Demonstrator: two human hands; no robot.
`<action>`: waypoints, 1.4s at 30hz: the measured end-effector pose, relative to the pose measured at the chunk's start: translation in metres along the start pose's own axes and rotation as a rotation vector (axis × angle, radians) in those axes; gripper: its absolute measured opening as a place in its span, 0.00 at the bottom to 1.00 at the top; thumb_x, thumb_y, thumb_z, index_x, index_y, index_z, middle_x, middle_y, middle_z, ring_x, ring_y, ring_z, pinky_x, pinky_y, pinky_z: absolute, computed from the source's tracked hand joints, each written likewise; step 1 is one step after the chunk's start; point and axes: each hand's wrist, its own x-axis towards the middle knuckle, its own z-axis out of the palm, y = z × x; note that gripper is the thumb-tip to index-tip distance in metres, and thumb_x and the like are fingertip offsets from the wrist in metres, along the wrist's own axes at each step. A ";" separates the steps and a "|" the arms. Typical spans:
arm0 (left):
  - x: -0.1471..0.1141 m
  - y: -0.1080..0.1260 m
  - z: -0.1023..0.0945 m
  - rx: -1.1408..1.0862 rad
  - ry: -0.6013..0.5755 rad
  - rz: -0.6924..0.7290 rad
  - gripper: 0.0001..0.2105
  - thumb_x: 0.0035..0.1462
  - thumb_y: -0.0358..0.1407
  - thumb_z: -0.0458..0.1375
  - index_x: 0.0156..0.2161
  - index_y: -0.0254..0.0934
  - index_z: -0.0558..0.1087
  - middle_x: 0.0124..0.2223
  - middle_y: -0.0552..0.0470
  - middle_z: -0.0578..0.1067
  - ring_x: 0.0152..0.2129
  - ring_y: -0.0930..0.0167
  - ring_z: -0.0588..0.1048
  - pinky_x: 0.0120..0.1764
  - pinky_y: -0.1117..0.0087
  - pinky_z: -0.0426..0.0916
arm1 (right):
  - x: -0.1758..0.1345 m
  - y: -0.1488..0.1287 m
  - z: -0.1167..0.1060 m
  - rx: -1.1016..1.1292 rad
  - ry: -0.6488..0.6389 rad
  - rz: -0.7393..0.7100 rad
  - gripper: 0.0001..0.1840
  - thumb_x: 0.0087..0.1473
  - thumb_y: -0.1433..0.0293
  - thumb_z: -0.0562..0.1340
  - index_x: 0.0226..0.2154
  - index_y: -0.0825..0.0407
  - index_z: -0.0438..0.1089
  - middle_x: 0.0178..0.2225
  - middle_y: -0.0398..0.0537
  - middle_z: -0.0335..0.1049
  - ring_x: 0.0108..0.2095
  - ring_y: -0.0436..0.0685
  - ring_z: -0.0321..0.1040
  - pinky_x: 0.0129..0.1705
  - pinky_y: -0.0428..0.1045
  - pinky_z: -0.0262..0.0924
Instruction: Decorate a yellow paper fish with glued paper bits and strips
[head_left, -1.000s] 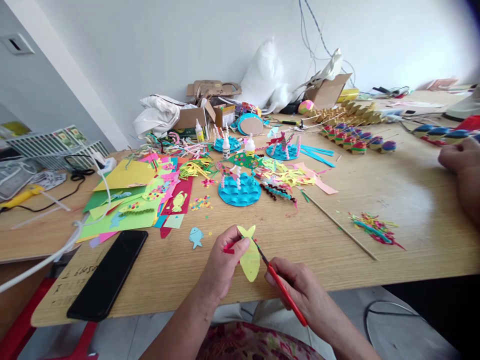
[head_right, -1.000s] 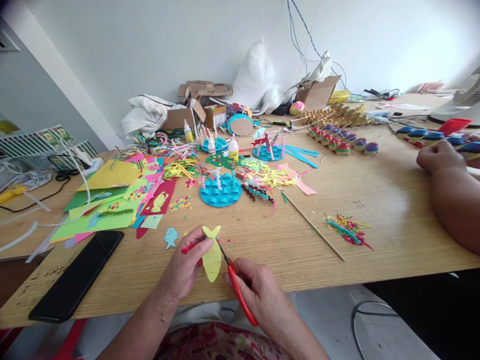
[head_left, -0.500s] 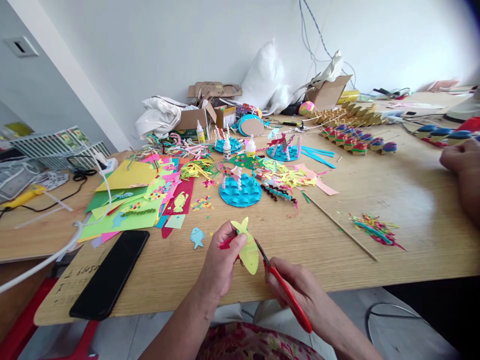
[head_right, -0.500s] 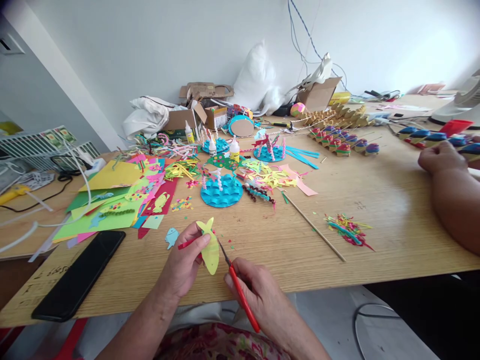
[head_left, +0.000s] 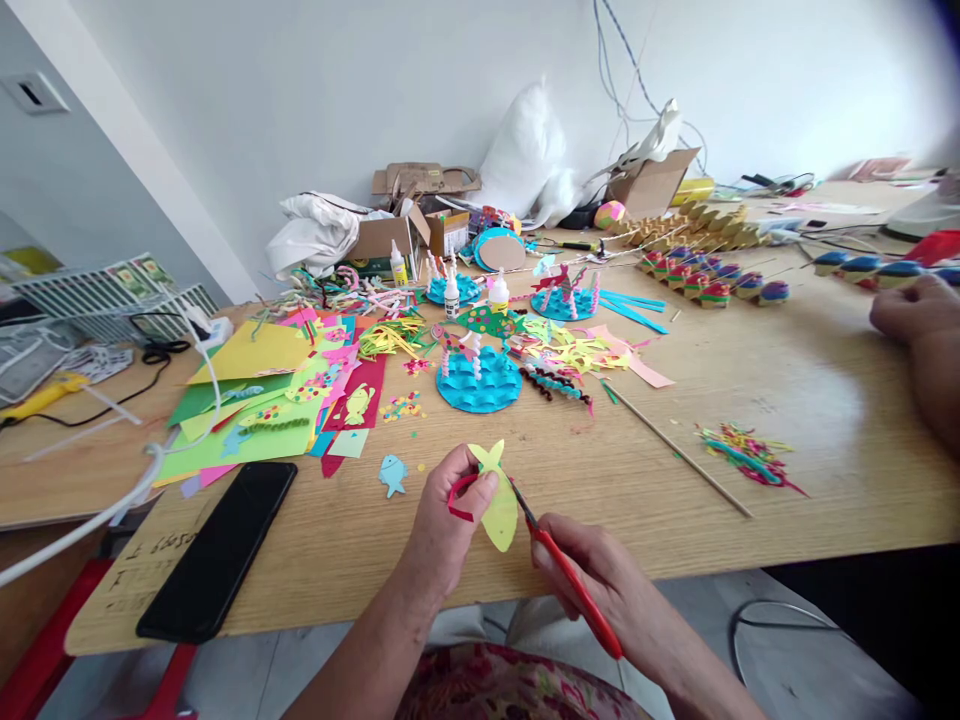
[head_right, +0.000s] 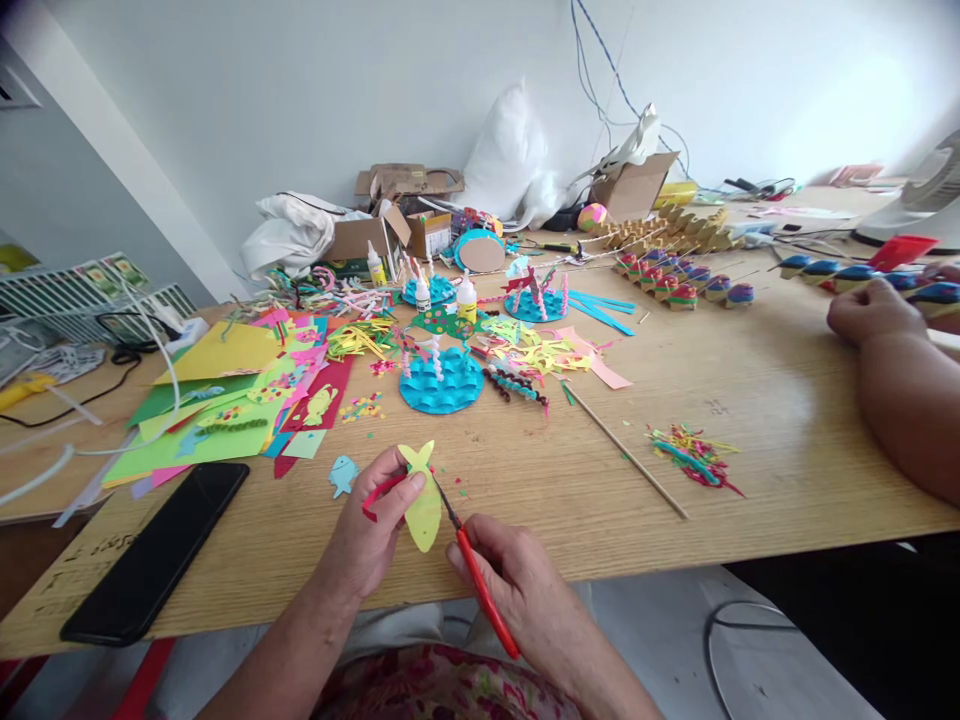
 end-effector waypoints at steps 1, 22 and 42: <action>0.000 0.000 0.000 -0.001 0.002 0.001 0.06 0.50 0.36 0.53 0.27 0.35 0.61 0.23 0.59 0.58 0.20 0.78 0.55 0.24 0.77 0.53 | 0.000 0.001 0.000 0.002 0.002 0.000 0.20 0.56 0.57 0.47 0.19 0.51 0.52 0.16 0.36 0.52 0.19 0.46 0.49 0.21 0.44 0.44; -0.001 0.004 0.000 -0.132 -0.017 -0.091 0.06 0.49 0.35 0.55 0.26 0.35 0.63 0.22 0.59 0.59 0.19 0.79 0.57 0.24 0.78 0.54 | -0.002 0.001 -0.004 -0.034 -0.020 -0.013 0.21 0.55 0.55 0.48 0.20 0.52 0.54 0.16 0.37 0.52 0.19 0.46 0.49 0.21 0.44 0.44; 0.030 0.027 -0.034 -0.078 -0.624 -0.577 0.09 0.40 0.35 0.61 0.28 0.32 0.70 0.27 0.51 0.72 0.22 0.76 0.69 0.26 0.76 0.61 | 0.011 -0.040 -0.084 -0.168 -0.666 0.069 0.22 0.52 0.53 0.50 0.20 0.53 0.57 0.17 0.40 0.56 0.19 0.47 0.54 0.21 0.44 0.52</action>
